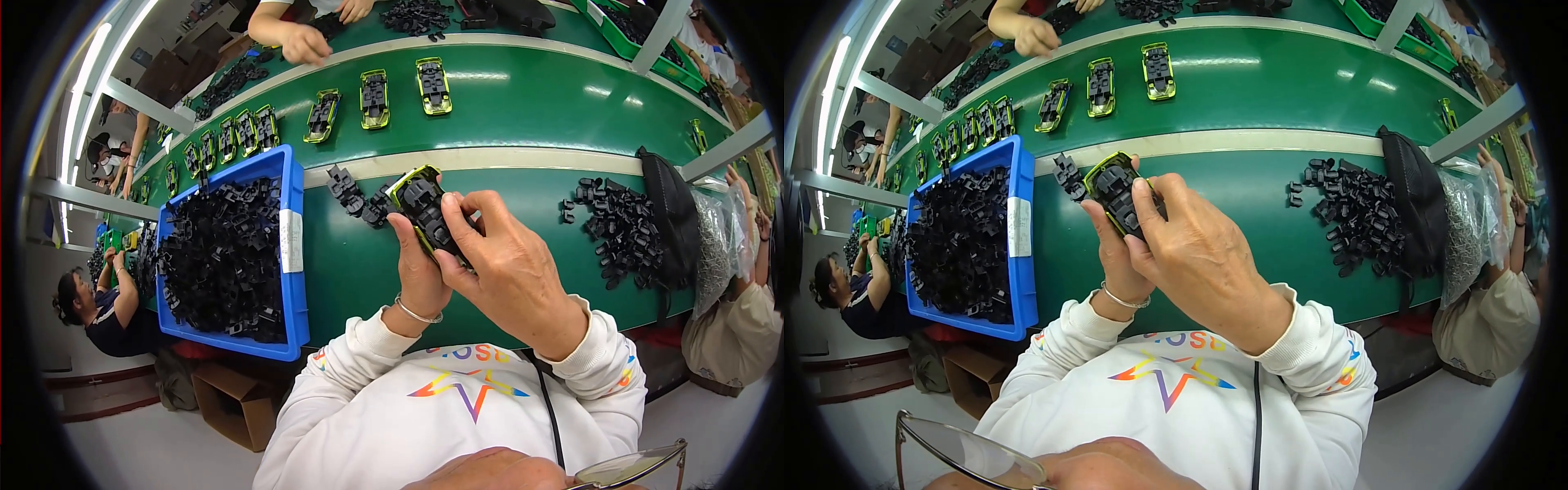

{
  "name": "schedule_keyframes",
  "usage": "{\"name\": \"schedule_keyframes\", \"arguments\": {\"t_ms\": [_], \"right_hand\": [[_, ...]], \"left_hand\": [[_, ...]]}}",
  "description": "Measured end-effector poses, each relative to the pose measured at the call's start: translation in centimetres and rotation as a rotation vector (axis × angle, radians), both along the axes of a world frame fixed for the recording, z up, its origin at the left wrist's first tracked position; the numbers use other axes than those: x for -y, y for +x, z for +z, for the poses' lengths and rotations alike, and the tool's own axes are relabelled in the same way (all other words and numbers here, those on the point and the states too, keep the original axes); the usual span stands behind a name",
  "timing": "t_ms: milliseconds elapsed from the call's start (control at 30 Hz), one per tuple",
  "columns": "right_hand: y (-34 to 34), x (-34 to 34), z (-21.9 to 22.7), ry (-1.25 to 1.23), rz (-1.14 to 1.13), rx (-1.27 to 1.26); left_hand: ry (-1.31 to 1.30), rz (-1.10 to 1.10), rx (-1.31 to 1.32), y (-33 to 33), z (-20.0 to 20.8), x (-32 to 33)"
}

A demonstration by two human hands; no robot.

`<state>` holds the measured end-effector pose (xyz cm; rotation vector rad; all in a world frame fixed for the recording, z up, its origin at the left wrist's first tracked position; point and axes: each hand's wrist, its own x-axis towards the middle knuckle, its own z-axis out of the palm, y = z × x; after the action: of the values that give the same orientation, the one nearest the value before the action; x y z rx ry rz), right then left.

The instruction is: The person assembles toy cars by snapping black plastic components together, fitting the assembled components into toy car bodies, and placing the assembled cars on the table.

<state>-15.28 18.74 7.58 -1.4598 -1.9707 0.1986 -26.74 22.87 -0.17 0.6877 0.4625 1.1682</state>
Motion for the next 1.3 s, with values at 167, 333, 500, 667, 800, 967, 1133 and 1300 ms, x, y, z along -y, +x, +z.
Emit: {"name": "schedule_keyframes", "arguments": {"t_ms": [167,333,500,667,800,967,1133,1300], "right_hand": [[-0.5,-0.4,0.1,-0.098,-0.052,0.173],[-0.4,-0.8,0.0,0.008,-0.108,0.384],[0.5,-1.3,-0.6,-0.036,-0.086,0.349],[1.4,-2.0,-3.5,-0.029,0.031,-0.625],[2.7,-3.6,-4.9,-0.573,-0.063,-0.926],[5.5,-6.7,-7.0,-0.625,0.066,-1.096],[11.2,-16.4,-11.3,-0.453,-0.220,-1.083],[15.0,-25.5,-15.3,-0.405,-0.388,-0.970]], "left_hand": [[0.016,-0.004,-0.111,-0.5,-0.6,-0.7],[-0.005,-0.045,0.018,-0.6,-1.2,-1.2],[-0.039,-0.095,-0.041,-0.4,0.2,-1.8],[0.086,-0.086,-0.038,0.3,0.1,-3.3],[0.162,0.036,-0.209,1.2,-1.2,-3.7],[0.254,-0.126,-0.463,0.3,-3.3,-5.5],[0.344,0.053,-0.505,-3.1,-3.0,-3.4],[0.430,0.363,-0.839,-8.6,-4.5,-2.8]]}}
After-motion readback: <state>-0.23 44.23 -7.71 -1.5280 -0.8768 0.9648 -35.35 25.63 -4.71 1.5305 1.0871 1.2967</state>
